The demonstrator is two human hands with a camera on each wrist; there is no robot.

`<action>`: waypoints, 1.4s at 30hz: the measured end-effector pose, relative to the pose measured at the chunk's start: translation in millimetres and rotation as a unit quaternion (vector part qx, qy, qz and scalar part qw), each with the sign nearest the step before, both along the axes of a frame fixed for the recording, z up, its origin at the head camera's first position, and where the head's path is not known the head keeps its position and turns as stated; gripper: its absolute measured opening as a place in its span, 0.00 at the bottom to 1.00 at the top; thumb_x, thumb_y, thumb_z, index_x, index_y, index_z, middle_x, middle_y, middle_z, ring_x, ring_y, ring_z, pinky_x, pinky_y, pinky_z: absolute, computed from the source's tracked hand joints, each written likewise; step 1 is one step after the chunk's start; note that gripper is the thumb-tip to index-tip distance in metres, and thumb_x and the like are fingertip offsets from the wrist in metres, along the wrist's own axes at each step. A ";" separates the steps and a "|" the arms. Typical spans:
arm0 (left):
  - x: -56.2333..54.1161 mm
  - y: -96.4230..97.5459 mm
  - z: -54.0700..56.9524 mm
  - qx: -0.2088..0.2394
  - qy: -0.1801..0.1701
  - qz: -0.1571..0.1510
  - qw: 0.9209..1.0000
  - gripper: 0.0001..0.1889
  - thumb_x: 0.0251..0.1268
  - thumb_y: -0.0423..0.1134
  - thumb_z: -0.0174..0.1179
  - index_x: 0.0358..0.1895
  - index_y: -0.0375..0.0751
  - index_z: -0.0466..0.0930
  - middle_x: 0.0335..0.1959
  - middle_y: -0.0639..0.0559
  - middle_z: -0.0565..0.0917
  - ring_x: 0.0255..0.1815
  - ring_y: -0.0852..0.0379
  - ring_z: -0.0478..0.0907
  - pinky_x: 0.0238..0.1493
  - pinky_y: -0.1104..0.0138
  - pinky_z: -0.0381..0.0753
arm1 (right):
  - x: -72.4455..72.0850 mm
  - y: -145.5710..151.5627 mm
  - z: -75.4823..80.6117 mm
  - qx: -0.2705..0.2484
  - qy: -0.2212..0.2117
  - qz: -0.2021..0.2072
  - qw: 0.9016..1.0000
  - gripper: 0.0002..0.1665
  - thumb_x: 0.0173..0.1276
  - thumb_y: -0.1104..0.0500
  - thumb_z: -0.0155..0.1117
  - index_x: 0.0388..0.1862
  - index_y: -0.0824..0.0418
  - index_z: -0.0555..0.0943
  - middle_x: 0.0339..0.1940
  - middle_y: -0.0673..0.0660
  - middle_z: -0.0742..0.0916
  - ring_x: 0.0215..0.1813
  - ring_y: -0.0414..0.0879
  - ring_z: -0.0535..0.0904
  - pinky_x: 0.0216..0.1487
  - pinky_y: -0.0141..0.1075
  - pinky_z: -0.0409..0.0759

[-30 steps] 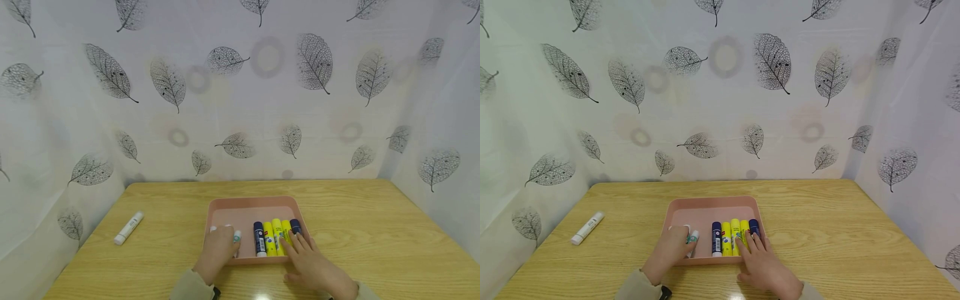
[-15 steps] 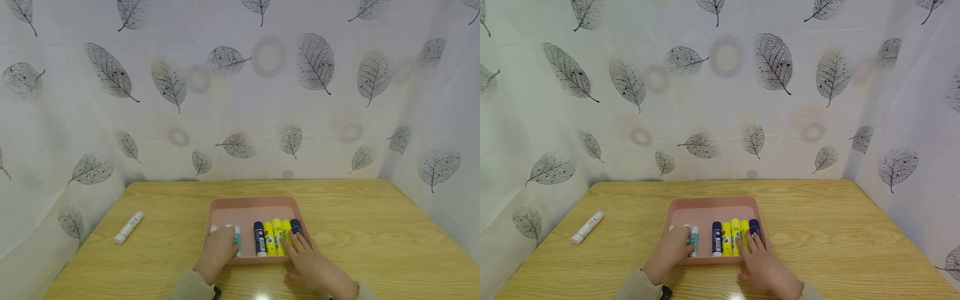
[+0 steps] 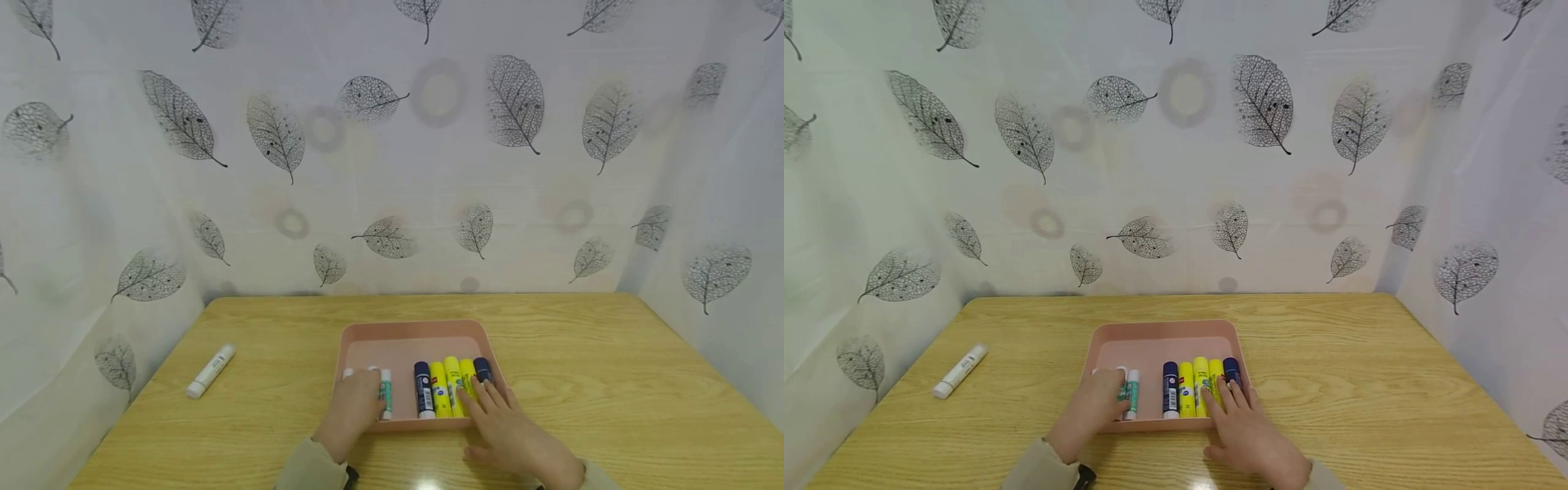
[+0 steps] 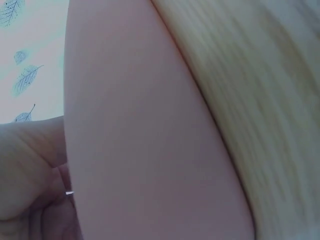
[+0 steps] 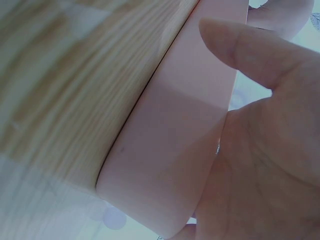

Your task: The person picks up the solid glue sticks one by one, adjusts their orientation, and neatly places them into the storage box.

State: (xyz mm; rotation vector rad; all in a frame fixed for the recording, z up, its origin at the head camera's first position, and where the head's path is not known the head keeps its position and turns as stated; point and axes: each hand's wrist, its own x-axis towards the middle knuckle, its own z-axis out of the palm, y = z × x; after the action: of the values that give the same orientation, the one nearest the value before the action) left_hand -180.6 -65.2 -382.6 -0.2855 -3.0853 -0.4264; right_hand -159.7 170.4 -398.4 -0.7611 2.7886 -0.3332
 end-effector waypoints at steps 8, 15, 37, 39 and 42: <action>-1.5 -10.9 5.8 0.019 0.029 0.001 0.999 0.10 0.47 0.36 0.65 0.29 0.38 0.72 0.20 0.53 0.71 0.18 0.60 0.65 0.17 0.66 0.68 | 0.3 -0.7 0.7 0.004 -0.003 -0.002 1.000 0.47 0.55 0.40 0.61 0.66 0.63 0.59 0.66 0.70 0.55 0.65 0.67 0.48 0.58 0.63 0.43; -8.2 -28.8 13.6 0.017 0.093 -0.010 0.995 0.16 0.51 0.40 0.64 0.41 0.34 0.75 0.35 0.46 0.78 0.24 0.54 0.75 0.22 0.65 0.75 | 0.6 -0.1 0.6 0.004 -0.004 -0.006 1.000 0.47 0.54 0.40 0.61 0.66 0.63 0.59 0.66 0.70 0.55 0.65 0.67 0.47 0.58 0.64 0.43; -29.8 -107.2 6.7 0.007 0.192 0.071 0.979 0.19 0.48 0.39 0.65 0.42 0.29 0.76 0.41 0.37 0.78 0.39 0.41 0.75 0.33 0.54 0.76 | 0.6 -1.7 1.5 0.012 -0.015 -0.006 1.000 0.47 0.55 0.39 0.59 0.66 0.62 0.58 0.67 0.69 0.56 0.66 0.66 0.47 0.59 0.62 0.42; -29.8 -118.0 8.3 0.011 0.184 0.085 0.979 0.19 0.49 0.37 0.64 0.43 0.28 0.75 0.41 0.35 0.77 0.38 0.41 0.75 0.28 0.56 0.77 | 0.6 -1.6 1.4 0.011 -0.014 -0.006 1.000 0.47 0.55 0.38 0.59 0.66 0.61 0.58 0.67 0.69 0.55 0.66 0.65 0.47 0.59 0.62 0.42; -29.4 -133.5 10.8 0.025 0.161 0.107 0.981 0.19 0.51 0.35 0.63 0.45 0.26 0.73 0.42 0.32 0.76 0.38 0.38 0.74 0.28 0.55 0.76 | 0.3 -1.4 1.4 0.011 -0.015 -0.007 1.000 0.47 0.55 0.39 0.59 0.66 0.62 0.58 0.67 0.69 0.55 0.66 0.66 0.46 0.59 0.63 0.41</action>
State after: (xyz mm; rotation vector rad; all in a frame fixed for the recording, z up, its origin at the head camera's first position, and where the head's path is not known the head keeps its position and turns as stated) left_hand -210.0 -198.7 -371.8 -0.0158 -2.7456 -0.4021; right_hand -159.3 169.0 -397.0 -0.7266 2.7657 -0.3137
